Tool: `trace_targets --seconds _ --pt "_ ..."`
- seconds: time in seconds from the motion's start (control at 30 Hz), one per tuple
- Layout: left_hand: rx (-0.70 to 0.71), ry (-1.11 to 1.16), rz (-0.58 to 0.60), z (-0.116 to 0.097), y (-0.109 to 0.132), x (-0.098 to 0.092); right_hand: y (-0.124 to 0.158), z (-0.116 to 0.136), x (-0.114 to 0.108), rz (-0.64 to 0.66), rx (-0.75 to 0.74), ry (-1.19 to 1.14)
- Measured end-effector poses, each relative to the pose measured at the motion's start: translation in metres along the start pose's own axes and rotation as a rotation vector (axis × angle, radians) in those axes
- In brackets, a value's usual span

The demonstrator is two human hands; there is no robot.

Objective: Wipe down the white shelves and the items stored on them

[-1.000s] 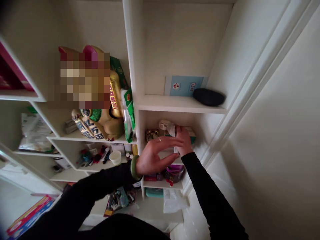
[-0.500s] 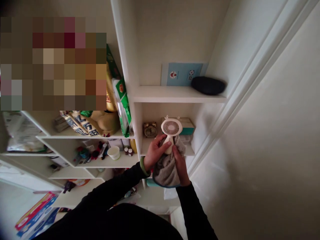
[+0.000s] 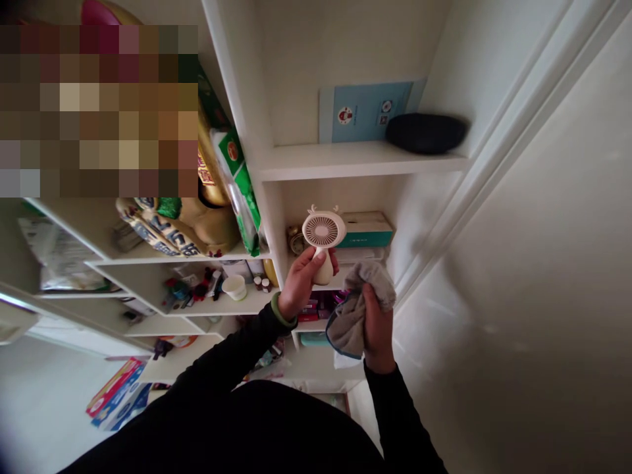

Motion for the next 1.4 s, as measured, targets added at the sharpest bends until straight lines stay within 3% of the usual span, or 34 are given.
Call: trace_targets --seconds 0.23,0.47,0.57,0.63,0.73,0.87,0.93,1.03,1.13,1.3,1.4 --pt "-0.120 0.060 0.042 0.018 0.015 0.002 0.011 0.017 0.006 -0.025 0.048 0.030" --pt "-0.102 -0.056 0.096 0.042 0.032 -0.007 0.012 0.038 0.006 -0.224 -0.057 0.105" --pt "-0.064 -0.129 0.136 0.047 0.037 -0.005 0.011 0.041 0.021 -0.108 -0.152 0.159" --pt "-0.071 -0.114 0.124 0.049 0.038 -0.004 0.009 0.041 0.029 -0.051 -0.134 0.147" --pt "-0.220 0.090 0.107 0.047 0.037 -0.007 0.002 0.042 0.030 0.049 0.024 0.016" --pt "-0.465 0.443 0.190 0.034 0.033 -0.008 -0.004 0.043 0.029 0.411 0.274 -0.126" --pt "-0.538 0.487 0.232 0.031 0.031 -0.009 -0.006 0.042 0.030 0.407 0.257 -0.092" --pt "-0.603 0.422 0.282 0.038 0.035 -0.009 -0.010 0.040 0.032 0.227 0.085 0.045" --pt "-0.523 0.235 0.260 0.049 0.042 -0.008 -0.018 0.038 0.033 0.138 0.005 0.096" --pt "-0.163 -0.238 0.089 0.045 0.051 -0.004 -0.029 0.040 0.030 0.090 -0.062 0.082" --pt "-0.170 -0.237 0.172 0.044 0.051 -0.003 -0.036 0.039 0.027 0.102 -0.047 0.003"
Point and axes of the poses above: each hand's wrist, its own y-axis away from the middle knuckle, its own x-axis out of the palm, z = x × y, the point moved 2 cm from there along -y, towards the middle knuckle, and after that the axes turned 15 degrees about z, right-handed, at the moved point
